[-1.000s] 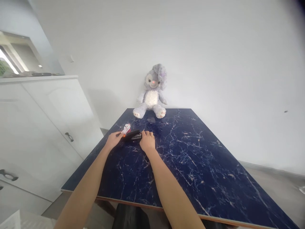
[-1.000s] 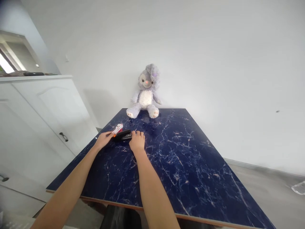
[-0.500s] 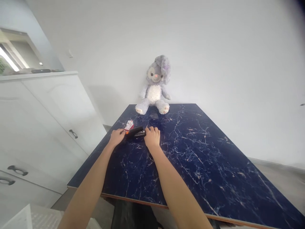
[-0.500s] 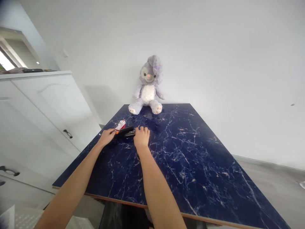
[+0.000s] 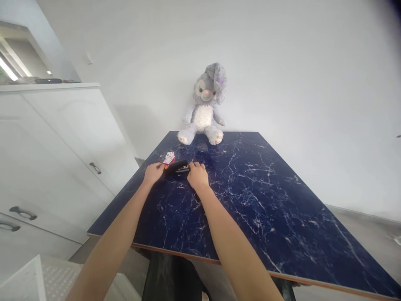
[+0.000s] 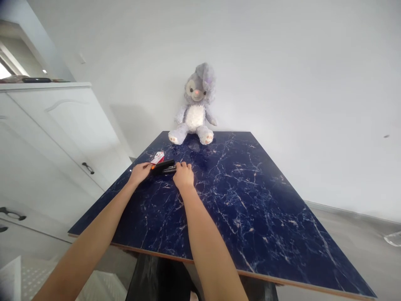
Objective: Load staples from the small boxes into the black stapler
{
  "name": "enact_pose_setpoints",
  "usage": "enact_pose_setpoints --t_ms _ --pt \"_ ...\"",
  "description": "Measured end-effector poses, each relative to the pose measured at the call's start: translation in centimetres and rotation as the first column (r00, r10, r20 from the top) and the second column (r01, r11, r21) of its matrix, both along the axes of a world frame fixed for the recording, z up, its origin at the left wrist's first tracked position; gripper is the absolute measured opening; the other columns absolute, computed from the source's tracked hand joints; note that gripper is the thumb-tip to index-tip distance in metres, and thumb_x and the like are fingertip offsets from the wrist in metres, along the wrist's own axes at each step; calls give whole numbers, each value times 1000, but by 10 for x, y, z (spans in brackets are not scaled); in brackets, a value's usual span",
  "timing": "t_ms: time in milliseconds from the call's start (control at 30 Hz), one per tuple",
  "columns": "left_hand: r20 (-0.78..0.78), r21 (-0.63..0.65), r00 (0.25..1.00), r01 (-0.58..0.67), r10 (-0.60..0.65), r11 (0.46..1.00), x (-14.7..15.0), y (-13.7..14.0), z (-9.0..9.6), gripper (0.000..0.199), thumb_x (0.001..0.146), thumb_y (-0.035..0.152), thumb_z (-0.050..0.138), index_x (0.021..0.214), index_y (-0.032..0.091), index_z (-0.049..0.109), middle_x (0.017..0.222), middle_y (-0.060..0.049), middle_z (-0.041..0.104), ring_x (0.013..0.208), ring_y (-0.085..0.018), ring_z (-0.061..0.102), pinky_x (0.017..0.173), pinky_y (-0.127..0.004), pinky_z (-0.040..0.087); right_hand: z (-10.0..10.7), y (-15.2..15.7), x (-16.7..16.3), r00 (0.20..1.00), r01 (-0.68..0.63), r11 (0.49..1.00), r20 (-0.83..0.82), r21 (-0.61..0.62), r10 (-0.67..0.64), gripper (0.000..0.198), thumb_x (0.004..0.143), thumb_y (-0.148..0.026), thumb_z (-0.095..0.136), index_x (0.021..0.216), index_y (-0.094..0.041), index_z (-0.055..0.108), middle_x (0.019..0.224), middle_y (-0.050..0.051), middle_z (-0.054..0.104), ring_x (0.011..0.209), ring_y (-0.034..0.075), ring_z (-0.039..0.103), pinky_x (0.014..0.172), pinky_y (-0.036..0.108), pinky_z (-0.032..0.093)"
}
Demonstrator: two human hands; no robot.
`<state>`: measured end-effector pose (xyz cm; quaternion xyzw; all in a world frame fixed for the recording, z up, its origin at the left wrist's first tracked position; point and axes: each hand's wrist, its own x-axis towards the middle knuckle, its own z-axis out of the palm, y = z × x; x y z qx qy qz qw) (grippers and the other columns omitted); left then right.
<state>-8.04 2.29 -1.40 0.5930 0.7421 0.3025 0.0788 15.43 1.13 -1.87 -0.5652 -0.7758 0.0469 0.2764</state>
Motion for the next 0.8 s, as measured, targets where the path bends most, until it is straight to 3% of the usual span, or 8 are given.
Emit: enact_pose_setpoints --t_ms 233,400,600,800 --pt "32 25 999 8 -9 1000 1 -4 2 34 87 31 54 112 23 76 116 -5 74 107 -25 67 93 -31 49 -2 1 0 998 23 1000 -66 -17 -24 31 90 -11 45 110 -20 67 117 10 65 102 23 58 89 32 45" --pt "63 86 995 76 -81 993 6 -6 3 34 87 28 54 115 26 75 120 -2 73 108 -22 67 97 -30 49 -4 0 -1 995 74 997 -69 -18 -75 29 91 -13 45 108 -19 68 119 11 64 101 23 62 86 32 47" --pt "66 214 982 159 -177 964 8 -4 -1 27 86 25 55 102 25 78 123 -2 71 115 -22 64 102 -34 48 -4 3 0 992 106 993 -63 -42 -109 35 89 -12 45 114 -21 68 142 12 49 97 22 67 84 33 49" --pt "23 154 990 134 -139 979 4 -3 0 33 91 37 55 114 23 74 123 -6 71 117 -25 63 106 -37 45 -4 0 -1 992 116 993 -48 -35 -117 37 88 -11 46 117 -21 67 138 13 50 106 25 61 87 35 47"
